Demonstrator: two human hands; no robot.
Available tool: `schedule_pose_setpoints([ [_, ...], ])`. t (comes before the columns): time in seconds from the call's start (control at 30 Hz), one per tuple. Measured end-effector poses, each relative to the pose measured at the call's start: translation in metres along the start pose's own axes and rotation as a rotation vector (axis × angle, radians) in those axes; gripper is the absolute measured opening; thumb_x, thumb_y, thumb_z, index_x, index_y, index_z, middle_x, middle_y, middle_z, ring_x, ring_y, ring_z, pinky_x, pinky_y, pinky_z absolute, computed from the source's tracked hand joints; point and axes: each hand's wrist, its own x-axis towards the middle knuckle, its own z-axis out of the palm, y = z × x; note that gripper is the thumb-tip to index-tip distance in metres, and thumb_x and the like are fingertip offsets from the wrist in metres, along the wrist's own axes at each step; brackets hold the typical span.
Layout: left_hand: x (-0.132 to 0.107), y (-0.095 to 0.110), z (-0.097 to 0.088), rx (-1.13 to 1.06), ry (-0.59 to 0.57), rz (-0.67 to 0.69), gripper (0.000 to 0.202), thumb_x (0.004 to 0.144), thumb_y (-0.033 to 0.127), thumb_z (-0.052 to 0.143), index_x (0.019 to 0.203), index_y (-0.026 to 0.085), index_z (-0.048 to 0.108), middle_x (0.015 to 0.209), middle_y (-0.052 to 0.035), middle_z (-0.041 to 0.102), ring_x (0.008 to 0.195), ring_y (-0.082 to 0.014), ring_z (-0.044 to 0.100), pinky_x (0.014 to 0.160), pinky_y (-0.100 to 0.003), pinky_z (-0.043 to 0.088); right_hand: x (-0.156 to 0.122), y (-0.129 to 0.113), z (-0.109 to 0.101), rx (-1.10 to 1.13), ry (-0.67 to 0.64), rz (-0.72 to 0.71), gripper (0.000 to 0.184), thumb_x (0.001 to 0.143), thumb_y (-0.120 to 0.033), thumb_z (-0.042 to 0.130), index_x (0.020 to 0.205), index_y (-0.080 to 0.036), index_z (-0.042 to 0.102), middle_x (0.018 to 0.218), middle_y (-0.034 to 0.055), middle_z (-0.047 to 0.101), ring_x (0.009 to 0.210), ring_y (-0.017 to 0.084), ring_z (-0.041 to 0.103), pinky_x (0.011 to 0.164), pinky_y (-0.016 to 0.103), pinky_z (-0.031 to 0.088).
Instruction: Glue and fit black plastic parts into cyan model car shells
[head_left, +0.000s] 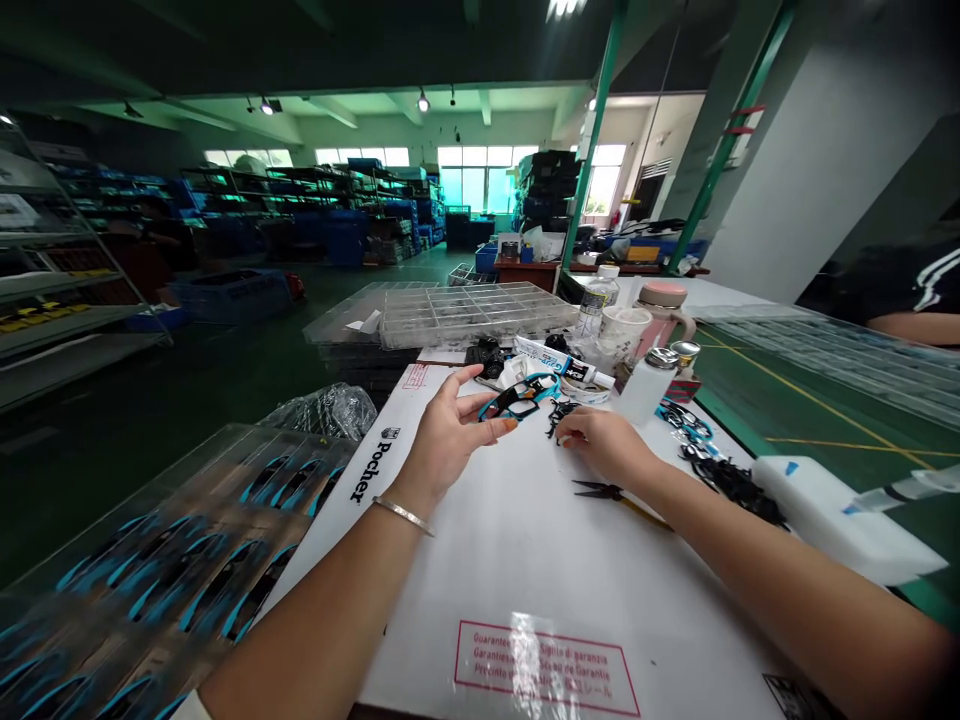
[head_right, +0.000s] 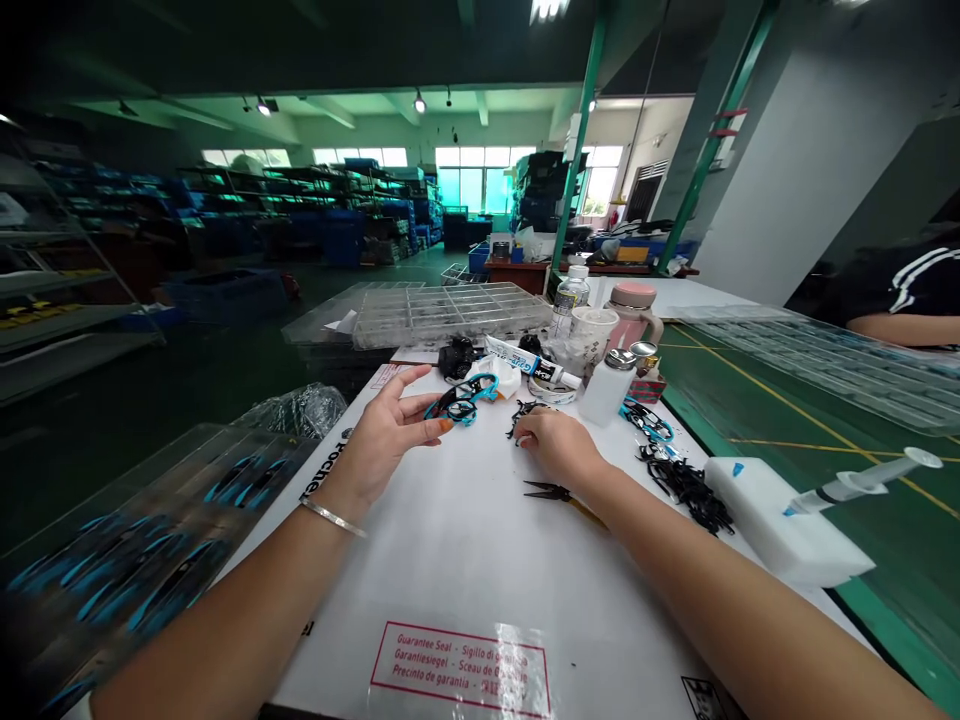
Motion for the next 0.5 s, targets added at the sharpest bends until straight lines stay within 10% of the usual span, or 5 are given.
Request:
schedule_pose_setpoints([
  [0.3, -0.002, -0.005, 0.003, 0.365, 0.011, 0.174, 0.083, 0.069, 0.024, 0.083, 0.140, 0.030, 0.041, 0.116, -0.0050, 0.070, 0.101, -0.0202, 0.066, 0.074, -0.026, 0.051, 0.003, 0.001, -0.009, -0.003, -0.007, -0.078, 0.019, 0.068, 0.002, 0.055, 0.065, -0.016, 0.060, 0.070, 0.0036, 0.058, 0.063, 0.015, 0.043, 0.057, 0.029, 0.021],
  [0.5, -0.008, -0.009, 0.010, 0.754, -0.060, 0.406, 0.095, 0.068, 0.010, 0.081, 0.146, 0.035, 0.032, 0.117, 0.0002, 0.069, 0.098, -0.0192, 0.067, 0.077, -0.030, 0.054, -0.017, -0.008, -0.041, 0.357, 0.211, 0.066, 0.024, 0.083, -0.025, 0.048, 0.101, -0.018, 0.063, 0.082, 0.0061, 0.062, 0.065, 0.016, 0.051, 0.061, 0.029, 0.041],
])
